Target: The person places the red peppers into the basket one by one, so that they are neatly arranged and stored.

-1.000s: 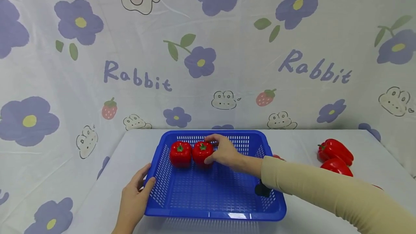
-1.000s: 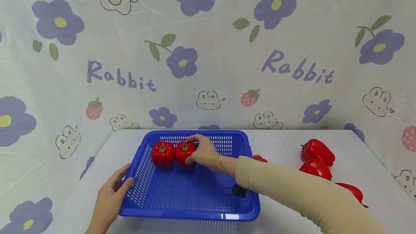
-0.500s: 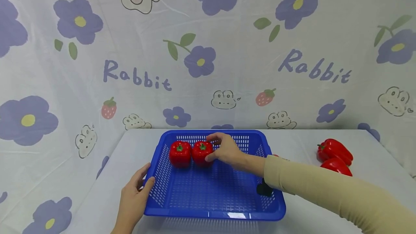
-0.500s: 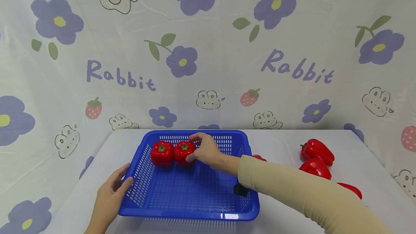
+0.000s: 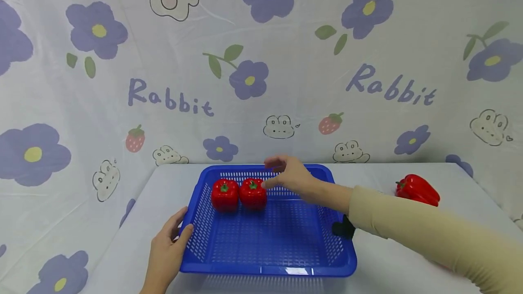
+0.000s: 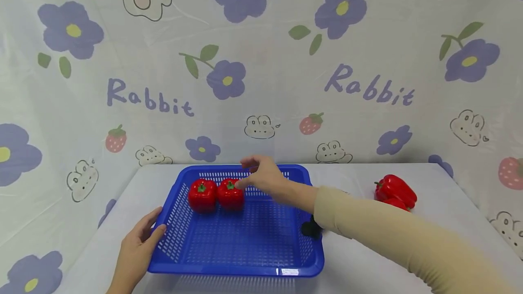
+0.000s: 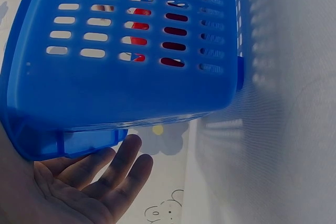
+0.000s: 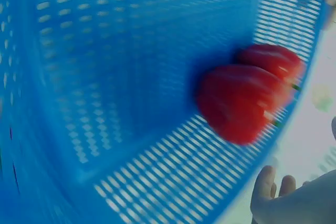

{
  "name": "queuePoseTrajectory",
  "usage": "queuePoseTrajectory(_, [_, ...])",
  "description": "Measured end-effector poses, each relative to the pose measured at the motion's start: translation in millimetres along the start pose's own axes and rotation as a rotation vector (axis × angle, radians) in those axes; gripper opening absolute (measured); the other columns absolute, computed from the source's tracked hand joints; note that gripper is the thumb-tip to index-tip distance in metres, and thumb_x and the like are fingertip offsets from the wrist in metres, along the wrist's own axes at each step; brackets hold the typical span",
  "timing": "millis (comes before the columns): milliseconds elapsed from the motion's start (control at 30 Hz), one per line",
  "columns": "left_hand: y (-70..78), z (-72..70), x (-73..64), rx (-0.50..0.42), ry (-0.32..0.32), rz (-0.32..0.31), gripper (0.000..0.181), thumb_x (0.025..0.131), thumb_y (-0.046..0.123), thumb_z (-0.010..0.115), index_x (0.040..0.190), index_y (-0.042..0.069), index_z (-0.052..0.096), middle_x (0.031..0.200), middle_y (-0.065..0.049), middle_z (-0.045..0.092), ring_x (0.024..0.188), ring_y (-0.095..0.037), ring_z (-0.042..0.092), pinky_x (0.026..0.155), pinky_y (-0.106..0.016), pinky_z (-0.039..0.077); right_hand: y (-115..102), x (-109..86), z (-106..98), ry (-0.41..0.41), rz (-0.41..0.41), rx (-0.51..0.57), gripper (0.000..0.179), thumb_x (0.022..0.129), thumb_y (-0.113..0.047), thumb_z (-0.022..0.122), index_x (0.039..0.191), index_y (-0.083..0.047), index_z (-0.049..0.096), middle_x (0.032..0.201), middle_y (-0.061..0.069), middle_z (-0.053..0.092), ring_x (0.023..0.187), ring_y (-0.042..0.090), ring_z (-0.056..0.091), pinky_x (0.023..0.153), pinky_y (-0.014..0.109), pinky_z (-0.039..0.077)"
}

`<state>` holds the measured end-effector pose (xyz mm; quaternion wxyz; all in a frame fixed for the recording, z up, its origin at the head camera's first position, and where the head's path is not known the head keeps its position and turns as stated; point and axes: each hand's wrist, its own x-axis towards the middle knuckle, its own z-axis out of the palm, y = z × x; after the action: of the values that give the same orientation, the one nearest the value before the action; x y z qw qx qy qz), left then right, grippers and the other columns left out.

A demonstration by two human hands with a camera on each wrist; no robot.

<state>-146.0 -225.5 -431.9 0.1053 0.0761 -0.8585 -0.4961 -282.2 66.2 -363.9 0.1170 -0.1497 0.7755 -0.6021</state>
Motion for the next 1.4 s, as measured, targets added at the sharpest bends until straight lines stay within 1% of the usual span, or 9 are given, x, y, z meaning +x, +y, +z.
queuePoseTrajectory(200, [-0.1, 1.1, 0.1, 0.006, -0.010, 0.000, 0.048, 0.101, 0.021, 0.058, 0.146, 0.008, 0.046, 0.143, -0.020, 0.049, 0.117, -0.037, 0.059, 0.094, -0.050, 0.048, -30.3, -24.8, -39.6, -0.052, -0.084, 0.138, 0.050, 0.086, -0.008, 0.074, 0.131, 0.000, 0.055, 0.128, 0.016, 0.059, 0.118, 0.031, 0.055, 0.101, 0.044, 0.044])
queuePoseTrajectory(367, [-1.7, -2.0, -0.6, 0.018, -0.014, -0.015, 0.048, 0.101, 0.025, 0.057, 0.146, 0.010, 0.045, 0.144, -0.019, 0.048, 0.117, -0.036, 0.058, 0.095, -0.050, 0.048, -33.2, -64.4, -67.6, -0.047, -0.071, 0.089, 0.046, 0.092, -0.021, 0.070, 0.132, -0.002, 0.055, 0.128, 0.015, 0.059, 0.116, 0.030, 0.058, 0.094, 0.040, 0.051])
queuePoseTrajectory(467, [-2.6, -3.6, -1.1, 0.012, -0.012, -0.021, 0.049, 0.102, 0.027, 0.056, 0.146, 0.011, 0.045, 0.145, -0.018, 0.047, 0.118, -0.036, 0.058, 0.095, -0.050, 0.048, -27.0, -93.5, -72.9, 0.019, -0.066, -0.005, 0.046, 0.091, -0.028, 0.071, 0.128, -0.004, 0.058, 0.124, 0.012, 0.062, 0.114, 0.029, 0.058, 0.096, 0.044, 0.049])
queuePoseTrajectory(600, [-3.0, -5.5, -1.1, 0.008, -0.008, -0.018, 0.049, 0.102, 0.028, 0.056, 0.147, 0.011, 0.045, 0.146, -0.018, 0.047, 0.120, -0.036, 0.056, 0.096, -0.050, 0.047, -18.5, -129.7, -76.6, 0.162, -0.092, -0.162, 0.044, 0.091, -0.032, 0.072, 0.126, -0.008, 0.061, 0.121, 0.009, 0.063, 0.112, 0.028, 0.060, 0.094, 0.050, 0.050])
queuePoseTrajectory(800, [-0.7, -8.1, -1.0, 0.026, -0.014, -0.032, 0.050, 0.102, 0.028, 0.055, 0.147, 0.010, 0.044, 0.146, -0.020, 0.045, 0.121, -0.038, 0.055, 0.096, -0.050, 0.046, 1.4, -163.2, -94.4, 0.341, -0.054, -0.280, 0.045, 0.092, -0.037, 0.069, 0.128, -0.009, 0.061, 0.121, 0.009, 0.063, 0.108, 0.028, 0.063, 0.088, 0.045, 0.054])
queuePoseTrajectory(933, [0.4, -8.5, -0.8, 0.037, -0.020, -0.041, 0.051, 0.102, 0.029, 0.055, 0.148, 0.010, 0.043, 0.147, -0.020, 0.044, 0.121, -0.039, 0.055, 0.096, -0.051, 0.046, 21.0, -168.0, -108.3, 0.377, -0.018, -0.314, 0.049, 0.091, -0.038, 0.071, 0.129, -0.009, 0.060, 0.123, 0.012, 0.062, 0.108, 0.031, 0.063, 0.084, 0.043, 0.056])
queuePoseTrajectory(1067, [1.9, -8.3, -0.5, 0.046, -0.018, -0.044, 0.051, 0.102, 0.027, 0.055, 0.148, 0.009, 0.042, 0.146, -0.021, 0.044, 0.123, -0.040, 0.053, 0.097, -0.051, 0.045, 46.2, -158.0, -121.0, 0.368, -0.035, -0.337, 0.052, 0.088, -0.035, 0.075, 0.129, -0.008, 0.059, 0.123, 0.014, 0.061, 0.106, 0.034, 0.063, 0.083, 0.045, 0.056])
queuePoseTrajectory(1233, [4.7, -4.9, -0.7, 0.044, -0.029, -0.049, 0.051, 0.103, 0.026, 0.054, 0.149, 0.009, 0.041, 0.147, -0.021, 0.043, 0.125, -0.041, 0.051, 0.098, -0.050, 0.043, 83.4, -142.1, -133.4, 0.269, -0.090, -0.388, 0.057, 0.084, -0.027, 0.080, 0.133, -0.010, 0.058, 0.128, 0.012, 0.060, 0.112, 0.035, 0.060, 0.086, 0.047, 0.054])
queuePoseTrajectory(1400, [6.2, -1.1, -2.4, 0.034, -0.039, -0.050, 0.050, 0.102, 0.026, 0.055, 0.148, 0.009, 0.042, 0.147, -0.021, 0.043, 0.126, -0.041, 0.050, 0.098, -0.050, 0.042, 103.0, -132.0, -141.3, 0.163, -0.138, -0.336, 0.063, 0.080, -0.022, 0.083, 0.136, -0.012, 0.057, 0.136, 0.009, 0.057, 0.122, 0.036, 0.054, 0.093, 0.056, 0.048])
